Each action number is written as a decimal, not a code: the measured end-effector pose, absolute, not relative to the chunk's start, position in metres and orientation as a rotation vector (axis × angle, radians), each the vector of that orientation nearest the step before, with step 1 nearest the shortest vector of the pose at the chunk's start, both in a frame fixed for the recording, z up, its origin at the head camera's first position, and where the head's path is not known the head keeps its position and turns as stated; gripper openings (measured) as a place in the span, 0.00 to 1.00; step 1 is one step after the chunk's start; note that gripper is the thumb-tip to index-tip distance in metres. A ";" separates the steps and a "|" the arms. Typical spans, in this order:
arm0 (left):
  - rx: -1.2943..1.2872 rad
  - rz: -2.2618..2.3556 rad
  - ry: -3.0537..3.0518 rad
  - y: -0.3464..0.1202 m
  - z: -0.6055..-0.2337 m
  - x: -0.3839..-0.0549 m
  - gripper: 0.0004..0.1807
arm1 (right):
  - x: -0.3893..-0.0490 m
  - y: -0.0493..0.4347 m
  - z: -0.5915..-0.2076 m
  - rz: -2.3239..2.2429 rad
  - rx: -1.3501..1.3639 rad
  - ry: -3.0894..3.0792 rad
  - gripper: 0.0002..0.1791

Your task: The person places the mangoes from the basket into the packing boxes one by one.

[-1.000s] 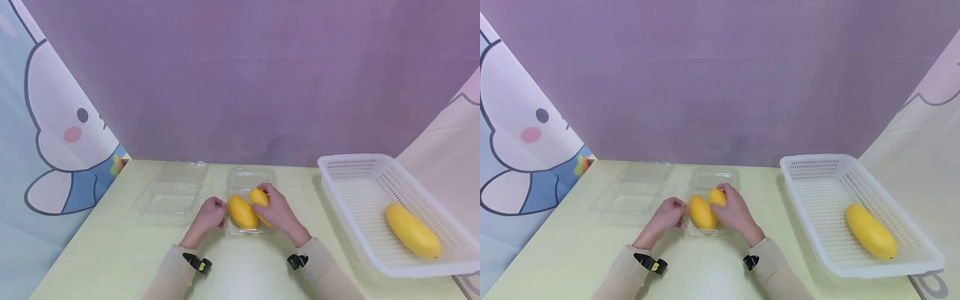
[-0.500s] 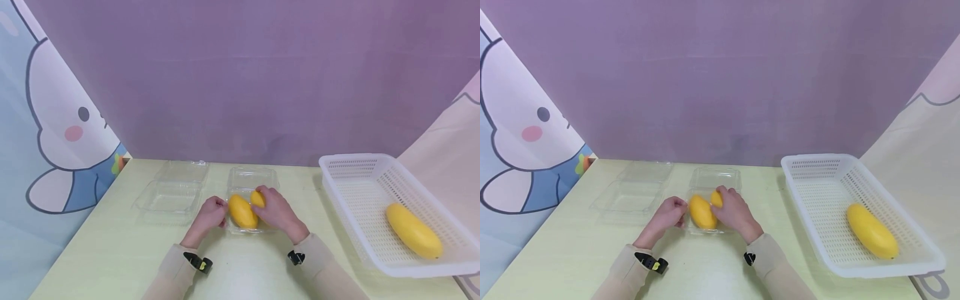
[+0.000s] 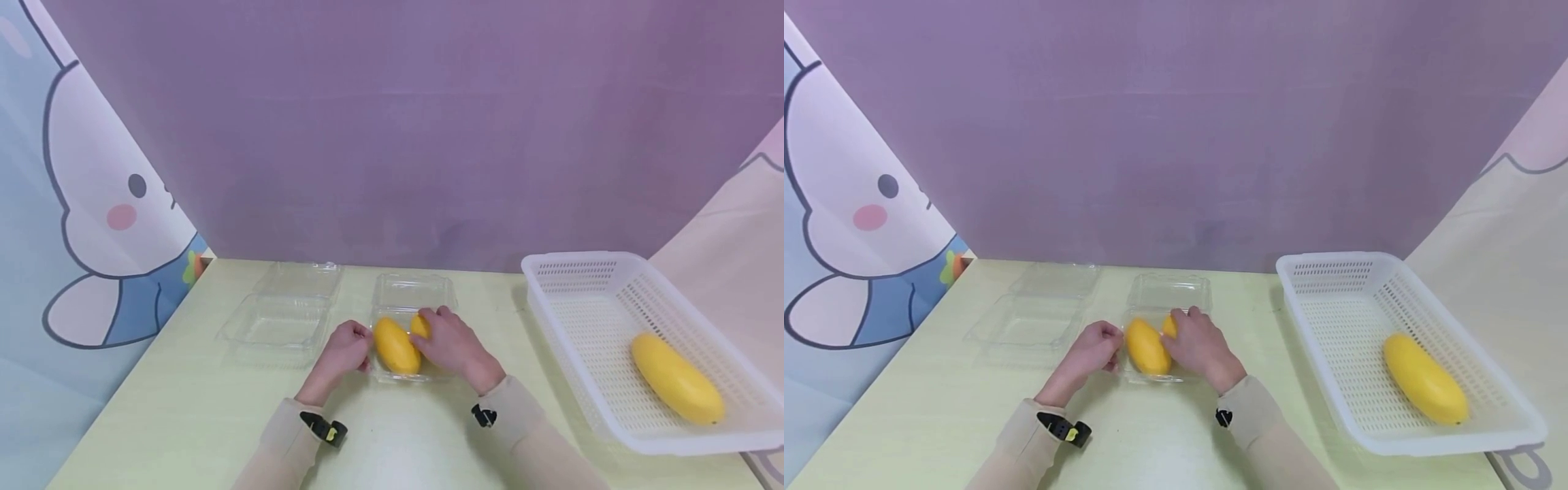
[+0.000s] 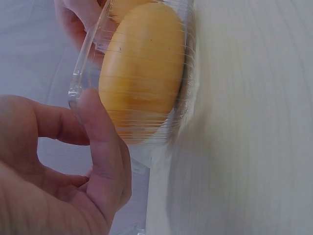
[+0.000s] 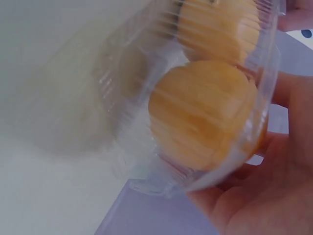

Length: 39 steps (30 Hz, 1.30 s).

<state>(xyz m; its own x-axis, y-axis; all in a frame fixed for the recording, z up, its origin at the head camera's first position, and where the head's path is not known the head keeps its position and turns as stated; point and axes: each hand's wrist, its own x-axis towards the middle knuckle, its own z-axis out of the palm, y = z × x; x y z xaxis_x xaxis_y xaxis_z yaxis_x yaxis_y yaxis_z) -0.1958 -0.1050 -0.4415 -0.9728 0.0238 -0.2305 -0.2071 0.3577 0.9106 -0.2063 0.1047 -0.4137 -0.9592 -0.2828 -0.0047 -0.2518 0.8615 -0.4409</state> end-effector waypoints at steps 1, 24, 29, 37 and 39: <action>-0.166 1.668 2.411 -0.105 -0.442 -0.196 0.08 | -0.206 0.105 -0.412 -0.687 -0.427 2.961 0.30; -0.150 1.671 2.427 -0.107 -0.443 -0.197 0.08 | -0.228 0.137 -0.383 -1.058 -0.355 3.106 0.19; -0.139 1.671 2.432 -0.108 -0.443 -0.197 0.08 | -0.235 0.139 -0.385 -1.190 -0.324 3.106 0.19; -0.140 1.657 2.443 -0.106 -0.443 -0.197 0.08 | -0.248 0.146 -0.400 -1.169 -0.203 3.059 0.22; -0.139 1.658 2.445 -0.106 -0.443 -0.197 0.07 | -0.251 0.149 -0.405 -1.150 -0.162 3.041 0.23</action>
<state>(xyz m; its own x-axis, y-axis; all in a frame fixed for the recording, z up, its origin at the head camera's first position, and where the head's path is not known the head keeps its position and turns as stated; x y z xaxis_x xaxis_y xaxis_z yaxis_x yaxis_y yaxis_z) -0.1970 -0.1056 -0.4428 -0.9786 0.0259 -0.2041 -0.1800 0.3724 0.9104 -0.2508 0.1488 -0.4046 -0.9887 -0.0525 0.1406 -0.1324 0.7461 -0.6526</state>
